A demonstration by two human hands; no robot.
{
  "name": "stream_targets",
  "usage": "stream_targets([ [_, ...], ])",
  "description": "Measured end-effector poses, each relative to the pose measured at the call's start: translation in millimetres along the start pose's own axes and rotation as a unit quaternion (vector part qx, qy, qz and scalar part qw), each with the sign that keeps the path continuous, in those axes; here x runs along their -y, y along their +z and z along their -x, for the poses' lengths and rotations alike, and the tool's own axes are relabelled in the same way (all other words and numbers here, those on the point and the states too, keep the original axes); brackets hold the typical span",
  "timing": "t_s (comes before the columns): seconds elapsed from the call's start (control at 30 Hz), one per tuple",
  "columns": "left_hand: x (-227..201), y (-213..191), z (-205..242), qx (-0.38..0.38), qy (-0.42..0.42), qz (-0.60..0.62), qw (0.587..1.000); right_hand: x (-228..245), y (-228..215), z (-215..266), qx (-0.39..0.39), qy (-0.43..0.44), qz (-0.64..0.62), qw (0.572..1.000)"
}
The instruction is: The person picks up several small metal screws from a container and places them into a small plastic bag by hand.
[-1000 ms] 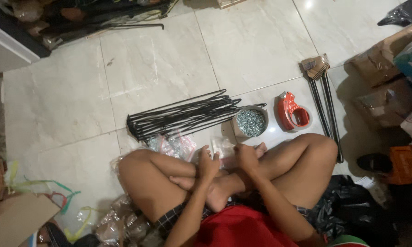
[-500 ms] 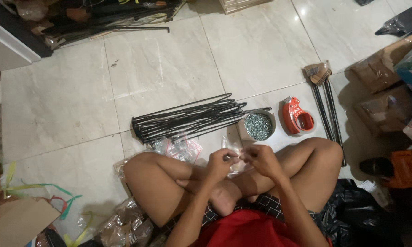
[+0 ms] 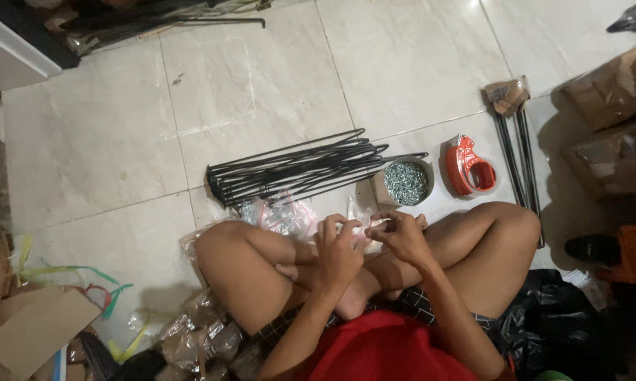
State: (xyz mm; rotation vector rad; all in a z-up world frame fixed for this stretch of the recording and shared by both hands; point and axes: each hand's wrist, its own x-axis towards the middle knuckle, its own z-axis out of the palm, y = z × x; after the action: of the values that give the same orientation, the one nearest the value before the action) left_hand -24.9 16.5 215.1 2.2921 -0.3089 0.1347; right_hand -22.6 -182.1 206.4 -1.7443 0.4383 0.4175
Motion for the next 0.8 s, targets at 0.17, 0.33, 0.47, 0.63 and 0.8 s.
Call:
stream_targets([
  [0.17, 10.4, 23.8, 2.6, 0.062, -0.021, 0.037, 0.997, -22.8, -2.3, -8.3, -0.007, -0.007, -0.035, 0.999],
  [0.33, 13.5, 53.2, 9.9, 0.035, -0.025, 0.007, 0.999, -17.8, -3.0, 0.3, -0.025, 0.002, -0.081, 0.996],
  [0.47, 19.4, 77.5, 13.2, 0.028, -0.047, 0.029, 0.998, -31.2, -7.0, -6.8, -0.046, -0.010, -0.080, 0.996],
  [0.63, 5.9, 78.8, 14.1, 0.019, -0.084, 0.068, 0.994, -38.0, -19.6, -8.5, -0.047, -0.012, -0.065, 0.997],
  [0.8, -11.8, 63.8, 11.1, 0.124, -0.197, 0.125, 0.964, -40.2, -33.8, -4.4, 0.034, -0.052, -0.081, 0.995],
])
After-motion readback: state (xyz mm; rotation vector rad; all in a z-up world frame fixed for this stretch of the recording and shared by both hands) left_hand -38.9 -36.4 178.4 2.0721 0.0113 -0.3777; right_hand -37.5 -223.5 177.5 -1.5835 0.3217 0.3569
